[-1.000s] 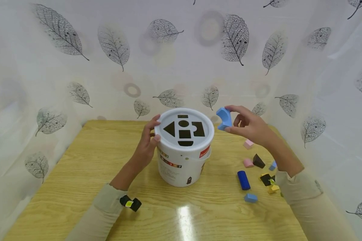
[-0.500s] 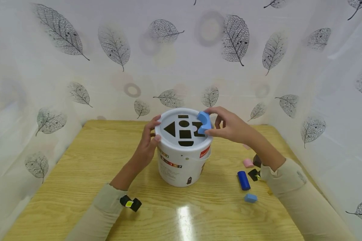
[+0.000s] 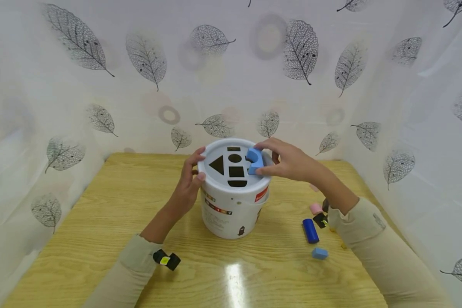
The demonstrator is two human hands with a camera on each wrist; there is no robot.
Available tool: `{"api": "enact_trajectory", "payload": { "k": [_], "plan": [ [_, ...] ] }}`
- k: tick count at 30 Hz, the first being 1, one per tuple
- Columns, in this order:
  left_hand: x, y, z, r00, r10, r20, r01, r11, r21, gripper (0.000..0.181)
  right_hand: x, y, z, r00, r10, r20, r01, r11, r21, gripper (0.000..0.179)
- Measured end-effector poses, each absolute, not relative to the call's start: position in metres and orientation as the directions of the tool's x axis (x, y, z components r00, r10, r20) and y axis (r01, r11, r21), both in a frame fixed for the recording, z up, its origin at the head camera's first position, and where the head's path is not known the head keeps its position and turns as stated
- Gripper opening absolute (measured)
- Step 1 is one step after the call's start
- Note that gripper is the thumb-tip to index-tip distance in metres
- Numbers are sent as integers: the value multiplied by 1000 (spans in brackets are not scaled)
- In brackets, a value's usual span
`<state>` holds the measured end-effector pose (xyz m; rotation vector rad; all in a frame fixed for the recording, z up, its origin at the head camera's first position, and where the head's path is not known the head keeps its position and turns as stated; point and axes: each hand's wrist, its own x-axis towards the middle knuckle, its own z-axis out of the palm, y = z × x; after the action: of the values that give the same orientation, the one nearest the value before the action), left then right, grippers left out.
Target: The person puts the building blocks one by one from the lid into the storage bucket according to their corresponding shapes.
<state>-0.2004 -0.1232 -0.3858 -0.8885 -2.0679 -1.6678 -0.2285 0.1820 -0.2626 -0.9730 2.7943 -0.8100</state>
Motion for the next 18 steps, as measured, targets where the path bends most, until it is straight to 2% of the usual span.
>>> {"api": "enact_trajectory", "payload": {
  "k": [18],
  "plan": [
    [-200,-124,-387,-756,256,603,643,118,756,44,-230,178,-264,-810,-584,52,-523,679,-515,67]
  ]
}}
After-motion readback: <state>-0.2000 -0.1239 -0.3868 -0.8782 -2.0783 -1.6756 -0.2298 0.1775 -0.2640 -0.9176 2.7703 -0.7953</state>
